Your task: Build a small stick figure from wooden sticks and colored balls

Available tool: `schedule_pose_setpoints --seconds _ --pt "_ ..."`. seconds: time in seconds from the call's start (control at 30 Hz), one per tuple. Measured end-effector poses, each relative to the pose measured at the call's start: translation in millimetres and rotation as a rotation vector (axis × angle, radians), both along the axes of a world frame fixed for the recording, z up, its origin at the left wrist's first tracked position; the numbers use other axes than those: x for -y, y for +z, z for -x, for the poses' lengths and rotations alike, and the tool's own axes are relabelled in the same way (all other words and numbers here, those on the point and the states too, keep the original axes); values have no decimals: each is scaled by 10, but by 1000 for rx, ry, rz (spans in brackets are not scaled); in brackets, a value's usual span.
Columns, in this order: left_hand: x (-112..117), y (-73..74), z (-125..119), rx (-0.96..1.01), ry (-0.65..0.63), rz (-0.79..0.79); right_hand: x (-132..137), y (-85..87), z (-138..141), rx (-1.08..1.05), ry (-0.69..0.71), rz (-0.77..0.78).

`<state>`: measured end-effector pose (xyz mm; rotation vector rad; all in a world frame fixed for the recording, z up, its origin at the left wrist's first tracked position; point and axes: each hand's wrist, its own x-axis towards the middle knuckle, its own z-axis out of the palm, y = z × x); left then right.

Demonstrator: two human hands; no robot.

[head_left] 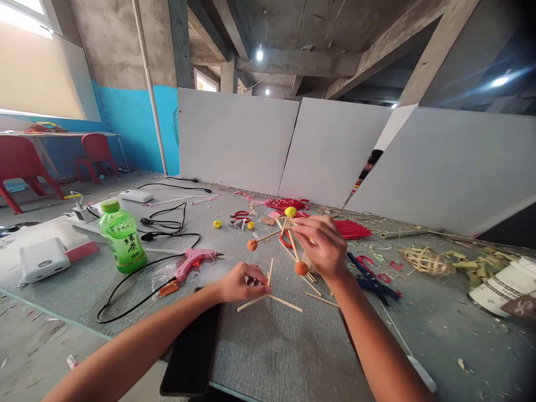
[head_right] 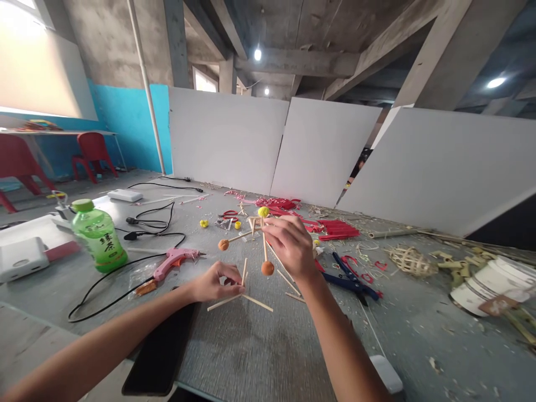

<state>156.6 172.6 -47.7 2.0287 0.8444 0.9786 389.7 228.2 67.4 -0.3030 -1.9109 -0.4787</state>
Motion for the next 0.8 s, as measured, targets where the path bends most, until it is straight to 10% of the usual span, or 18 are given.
schedule_pose_setpoints --seconds 0.8 --pt "119 216 22 110 -35 -121 -104 -410 179 84 80 9"
